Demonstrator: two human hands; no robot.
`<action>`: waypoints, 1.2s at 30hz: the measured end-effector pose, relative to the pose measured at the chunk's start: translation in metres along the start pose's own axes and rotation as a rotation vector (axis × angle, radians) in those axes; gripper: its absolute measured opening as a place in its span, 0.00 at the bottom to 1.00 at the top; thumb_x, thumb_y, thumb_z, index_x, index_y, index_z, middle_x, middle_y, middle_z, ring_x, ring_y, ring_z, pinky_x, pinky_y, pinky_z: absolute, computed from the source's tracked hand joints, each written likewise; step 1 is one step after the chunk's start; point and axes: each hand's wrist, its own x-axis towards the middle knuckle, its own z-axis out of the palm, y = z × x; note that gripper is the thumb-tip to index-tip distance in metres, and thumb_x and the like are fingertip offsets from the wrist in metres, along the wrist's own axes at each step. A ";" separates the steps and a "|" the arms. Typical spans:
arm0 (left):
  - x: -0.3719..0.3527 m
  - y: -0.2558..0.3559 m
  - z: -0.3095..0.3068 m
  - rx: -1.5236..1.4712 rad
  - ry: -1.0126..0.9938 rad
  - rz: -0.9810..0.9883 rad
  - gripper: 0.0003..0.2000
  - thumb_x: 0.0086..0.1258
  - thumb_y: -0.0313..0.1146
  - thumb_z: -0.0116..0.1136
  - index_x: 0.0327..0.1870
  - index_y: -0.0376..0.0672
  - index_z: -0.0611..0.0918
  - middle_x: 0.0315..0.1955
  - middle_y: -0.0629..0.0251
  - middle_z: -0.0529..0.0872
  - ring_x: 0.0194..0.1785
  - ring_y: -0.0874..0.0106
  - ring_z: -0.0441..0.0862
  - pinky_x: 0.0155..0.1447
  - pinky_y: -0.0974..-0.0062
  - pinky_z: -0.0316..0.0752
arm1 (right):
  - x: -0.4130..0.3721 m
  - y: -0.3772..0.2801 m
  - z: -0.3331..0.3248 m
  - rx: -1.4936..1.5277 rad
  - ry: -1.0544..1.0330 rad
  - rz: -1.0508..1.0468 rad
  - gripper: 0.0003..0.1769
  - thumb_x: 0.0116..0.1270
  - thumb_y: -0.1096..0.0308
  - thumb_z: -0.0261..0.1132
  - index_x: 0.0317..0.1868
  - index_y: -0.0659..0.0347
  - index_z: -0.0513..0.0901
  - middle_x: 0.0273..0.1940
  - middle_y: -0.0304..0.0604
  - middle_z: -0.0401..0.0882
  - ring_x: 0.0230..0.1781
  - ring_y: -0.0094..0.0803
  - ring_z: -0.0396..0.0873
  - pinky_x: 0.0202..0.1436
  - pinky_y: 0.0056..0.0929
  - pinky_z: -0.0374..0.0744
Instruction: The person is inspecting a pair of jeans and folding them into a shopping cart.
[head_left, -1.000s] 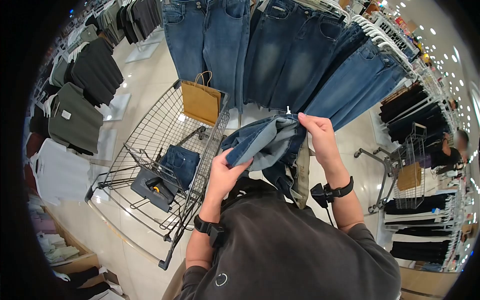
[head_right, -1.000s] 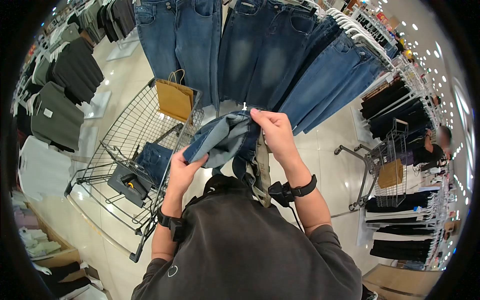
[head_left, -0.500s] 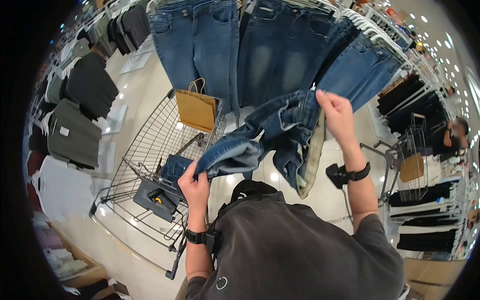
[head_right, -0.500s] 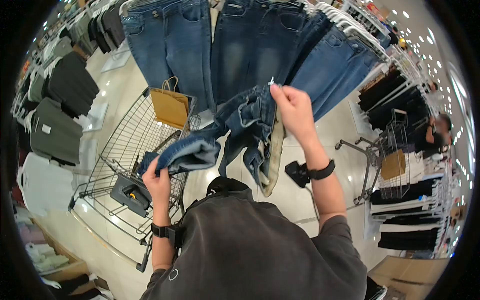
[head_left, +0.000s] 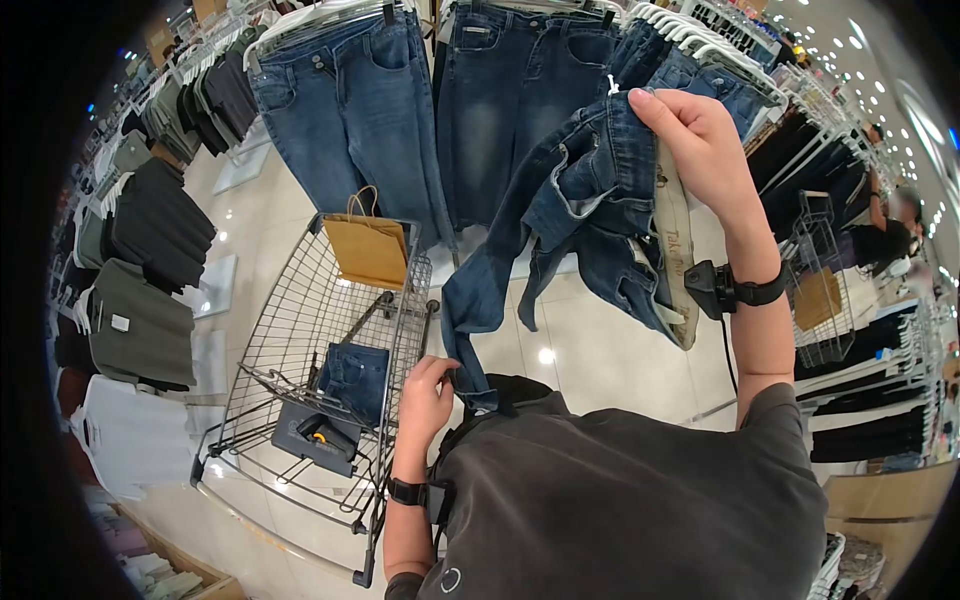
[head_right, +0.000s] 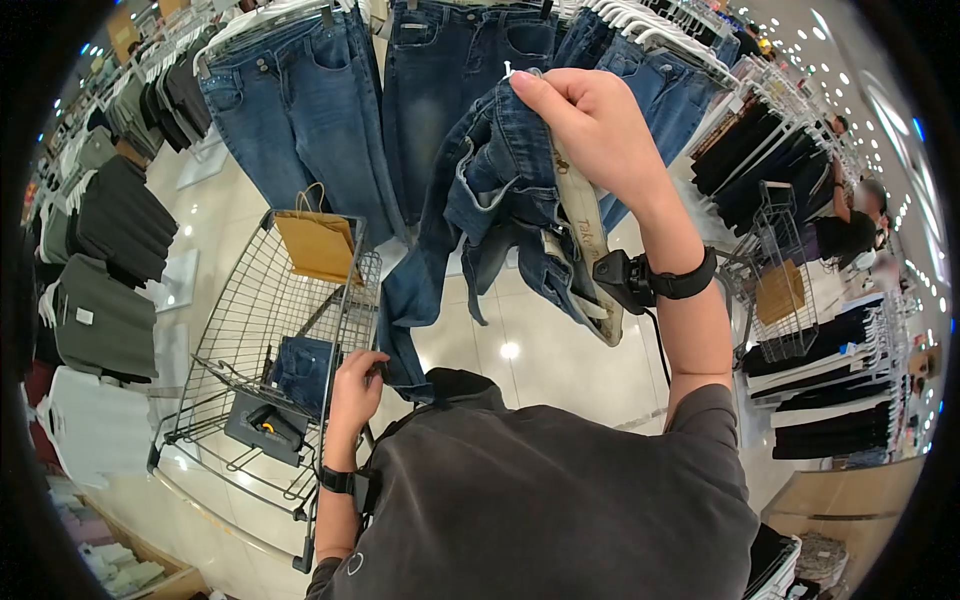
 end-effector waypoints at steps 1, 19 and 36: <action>0.002 0.005 -0.002 -0.009 -0.052 -0.021 0.15 0.54 0.15 0.55 0.44 0.39 0.80 0.40 0.54 0.80 0.46 0.52 0.77 0.50 0.62 0.73 | 0.003 -0.004 -0.001 -0.029 -0.003 -0.022 0.28 0.71 0.55 0.59 0.18 0.62 0.63 0.16 0.28 0.52 0.20 0.16 0.52 0.21 0.25 0.54; 0.094 0.126 -0.063 -0.311 0.035 0.344 0.38 0.48 0.32 0.75 0.64 0.39 0.71 0.54 0.56 0.79 0.55 0.65 0.77 0.59 0.69 0.70 | -0.026 -0.036 0.087 0.107 -0.614 -0.560 0.10 0.63 0.66 0.64 0.33 0.66 0.80 0.28 0.45 0.76 0.31 0.45 0.75 0.37 0.38 0.73; 0.101 0.102 -0.071 -0.684 0.581 -0.016 0.08 0.64 0.29 0.67 0.37 0.33 0.86 0.28 0.73 0.84 0.31 0.85 0.74 0.37 0.84 0.68 | -0.152 0.060 0.097 0.613 -0.217 0.297 0.49 0.55 0.36 0.66 0.69 0.59 0.64 0.64 0.45 0.72 0.65 0.38 0.69 0.68 0.42 0.62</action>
